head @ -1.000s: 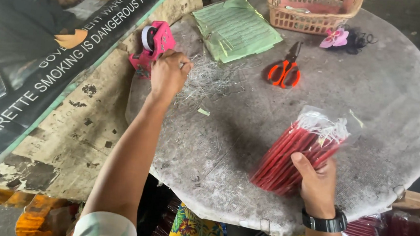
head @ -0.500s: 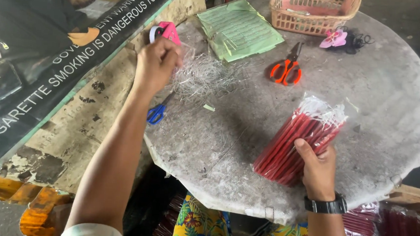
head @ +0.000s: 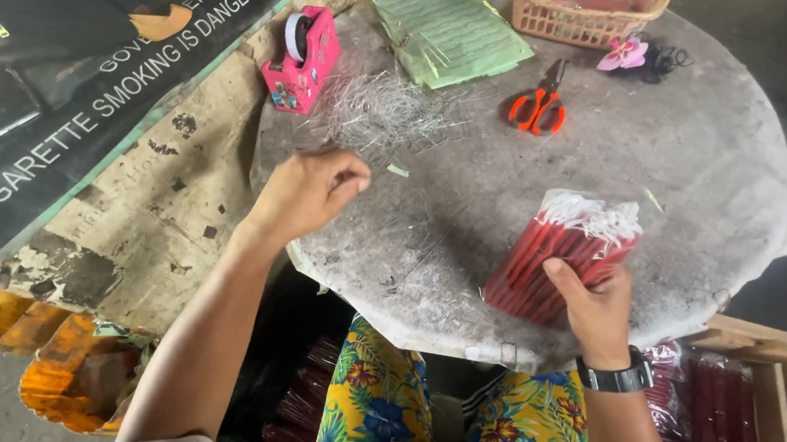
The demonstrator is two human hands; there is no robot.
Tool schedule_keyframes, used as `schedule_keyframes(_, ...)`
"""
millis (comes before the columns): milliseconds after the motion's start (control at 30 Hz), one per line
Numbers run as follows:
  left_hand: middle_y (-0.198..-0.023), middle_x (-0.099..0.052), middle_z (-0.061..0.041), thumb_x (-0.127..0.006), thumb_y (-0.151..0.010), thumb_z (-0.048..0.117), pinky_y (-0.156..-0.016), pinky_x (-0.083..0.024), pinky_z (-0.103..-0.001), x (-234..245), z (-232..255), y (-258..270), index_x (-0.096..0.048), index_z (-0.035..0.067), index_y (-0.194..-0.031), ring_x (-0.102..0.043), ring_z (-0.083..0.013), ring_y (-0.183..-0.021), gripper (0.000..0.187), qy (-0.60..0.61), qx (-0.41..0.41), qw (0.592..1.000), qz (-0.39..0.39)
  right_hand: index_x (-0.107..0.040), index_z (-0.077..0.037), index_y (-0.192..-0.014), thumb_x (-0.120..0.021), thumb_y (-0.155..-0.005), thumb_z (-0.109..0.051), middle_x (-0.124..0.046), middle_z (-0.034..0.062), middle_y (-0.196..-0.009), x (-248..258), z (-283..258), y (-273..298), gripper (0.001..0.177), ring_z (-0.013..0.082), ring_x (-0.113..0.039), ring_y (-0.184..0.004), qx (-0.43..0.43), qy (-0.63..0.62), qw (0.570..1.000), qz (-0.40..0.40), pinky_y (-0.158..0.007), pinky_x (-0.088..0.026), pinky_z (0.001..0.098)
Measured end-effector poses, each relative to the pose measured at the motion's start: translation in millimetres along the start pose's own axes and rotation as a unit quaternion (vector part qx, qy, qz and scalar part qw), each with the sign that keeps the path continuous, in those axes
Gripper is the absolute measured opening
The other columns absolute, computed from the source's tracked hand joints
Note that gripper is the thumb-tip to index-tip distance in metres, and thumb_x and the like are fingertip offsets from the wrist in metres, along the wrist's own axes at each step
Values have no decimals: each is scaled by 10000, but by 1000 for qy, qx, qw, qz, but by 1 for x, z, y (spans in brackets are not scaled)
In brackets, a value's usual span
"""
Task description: The person is bundling red candles or incense sticks and securing them with white ties at a workstation.
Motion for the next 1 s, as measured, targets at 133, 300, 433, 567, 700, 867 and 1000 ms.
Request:
schedule_keyframes(133, -739, -644, 21, -590, -772, 257, -628, -494, -350, 2, 11, -1, -601, 226, -854, -632, -199, -730, 89, 36, -54, 996, 68, -590, -6, -878, -689, -692, -21, -604, 86, -772, -5, -10, 4, 211, 108, -503, -775, 16, -2, 1000, 2, -733, -464, 335)
schedule_keyframes(300, -750, -626, 7, -582, -756, 305, -632, -502, -363, -41, 17, -6, -607, 232, -841, -627, -219, -719, 115, -12, -67, 997, 43, -595, -10, -858, -689, -691, -13, -607, 93, -758, -5, -4, 6, 192, 109, -511, -775, 40, -5, 999, 3, -721, -468, 343)
schedule_keyframes(433, -953, -575, -100, -607, -723, 423, -783, -442, -413, -95, 9, -10, -601, 137, -963, -564, -304, -925, 374, -159, -2, 980, -119, -601, -10, -822, -691, -698, -24, -608, 81, -729, 9, 35, 8, 154, 107, -519, -743, 38, 19, 999, -8, -684, -463, 335)
schedule_keyframes(567, -716, -601, -43, -536, -819, 235, -614, -469, -313, -78, -7, -35, -595, 130, -841, -604, -210, -693, 122, 127, 53, 990, -11, -618, -12, -798, -688, -677, -14, -622, 92, -706, 8, 29, 3, 139, 105, -541, -708, 39, 9, 999, -12, -664, -475, 328)
schedule_keyframes(700, -484, -480, -21, -472, -861, 97, -421, -431, -202, -37, -25, -63, -528, 89, -813, -523, -120, -409, 75, 529, 63, 832, 155, -603, -18, -824, -688, -682, -23, -616, 77, -732, 17, 53, 7, 166, 101, -527, -739, 31, -5, 999, -21, -683, -470, 316)
schedule_keyframes(867, -412, -354, -17, -495, -867, 143, -331, -335, -164, -21, -9, -68, -580, -13, -835, -367, -76, -328, 180, 535, 9, 838, 102, -609, -32, -687, -702, -655, -32, -604, 59, -608, 11, 36, 8, 99, 72, -500, -625, 54, 9, 996, -66, -595, -454, 269)
schedule_keyframes(1000, -504, -431, -32, -510, -851, 163, -414, -357, -180, -10, 29, -50, -611, 11, -844, -430, -80, -459, 183, 436, -36, 899, -2, -602, 4, -773, -745, -608, -86, -628, 115, -694, -23, -61, -1, 237, 110, -508, -677, 87, 29, 990, -109, -656, -473, 344)
Point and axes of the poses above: each hand's wrist, its own y-axis away from the middle knuckle, its own x-axis out of the back of the hand, z = x × y, the point moved 3 cm from there along -y, towards the middle knuckle
